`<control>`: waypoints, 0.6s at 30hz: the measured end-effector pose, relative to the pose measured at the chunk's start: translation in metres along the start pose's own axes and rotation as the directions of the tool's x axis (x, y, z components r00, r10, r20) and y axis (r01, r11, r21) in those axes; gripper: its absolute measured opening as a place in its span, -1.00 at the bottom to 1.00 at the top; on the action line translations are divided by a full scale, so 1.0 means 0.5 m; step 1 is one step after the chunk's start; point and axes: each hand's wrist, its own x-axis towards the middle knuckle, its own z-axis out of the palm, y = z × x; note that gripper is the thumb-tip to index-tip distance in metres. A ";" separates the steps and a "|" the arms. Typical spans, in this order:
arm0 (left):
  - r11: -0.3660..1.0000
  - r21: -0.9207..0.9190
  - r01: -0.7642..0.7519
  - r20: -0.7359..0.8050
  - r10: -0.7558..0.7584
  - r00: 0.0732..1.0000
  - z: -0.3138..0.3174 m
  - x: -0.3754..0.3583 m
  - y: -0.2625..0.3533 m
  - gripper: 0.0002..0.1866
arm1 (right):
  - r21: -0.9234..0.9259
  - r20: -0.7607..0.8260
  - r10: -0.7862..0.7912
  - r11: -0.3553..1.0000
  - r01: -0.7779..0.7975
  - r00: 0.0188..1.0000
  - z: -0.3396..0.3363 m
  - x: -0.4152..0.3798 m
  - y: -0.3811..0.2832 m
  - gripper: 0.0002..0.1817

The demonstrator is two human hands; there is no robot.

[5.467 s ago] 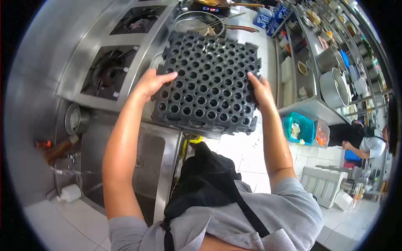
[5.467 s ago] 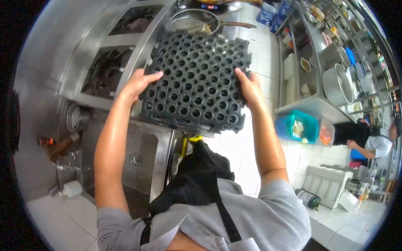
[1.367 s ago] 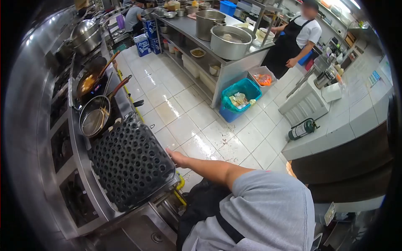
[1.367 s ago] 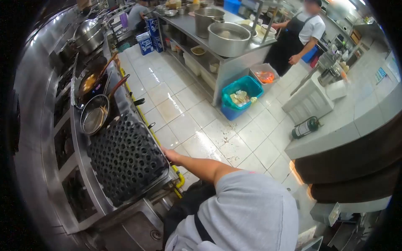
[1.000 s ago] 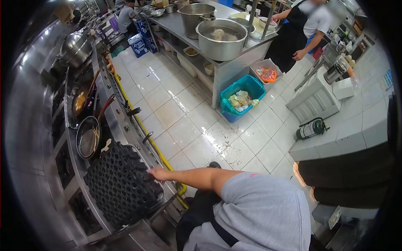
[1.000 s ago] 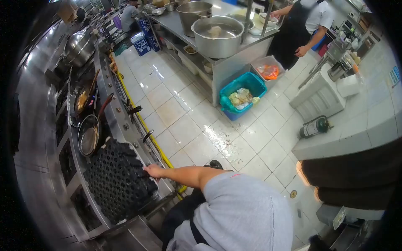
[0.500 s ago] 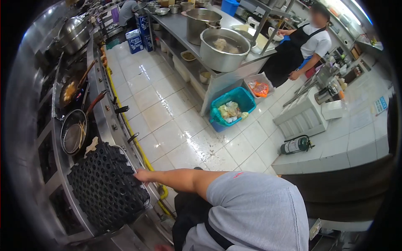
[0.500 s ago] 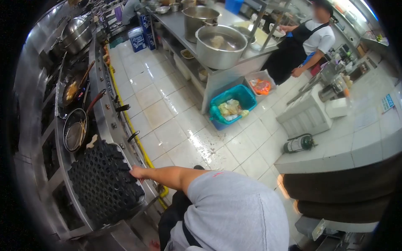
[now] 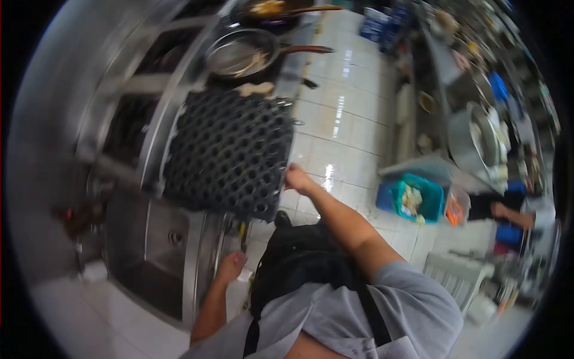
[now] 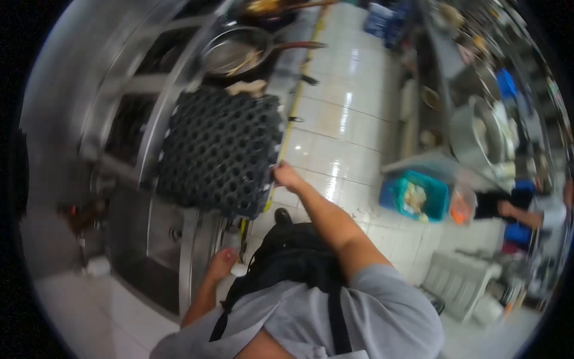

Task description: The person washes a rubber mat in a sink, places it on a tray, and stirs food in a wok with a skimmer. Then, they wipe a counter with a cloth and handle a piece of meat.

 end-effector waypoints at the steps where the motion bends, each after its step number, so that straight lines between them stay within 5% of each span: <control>1: 0.999 -0.023 0.043 -0.045 -0.044 0.998 -0.003 -0.012 0.013 -0.68 | 0.074 0.070 -0.042 0.997 0.037 0.997 -0.003 0.028 0.031 -0.70; 10: 0.985 0.004 0.172 -0.251 -0.166 0.954 0.019 -0.052 0.012 -0.68 | 0.034 0.060 -0.073 0.997 0.071 0.996 -0.012 -0.012 -0.002 -0.70; 18: 0.925 -0.355 0.136 -0.325 -0.258 0.910 0.013 0.007 -0.021 -0.74 | -0.068 0.026 -0.046 0.997 0.048 0.999 -0.036 -0.040 -0.054 -0.70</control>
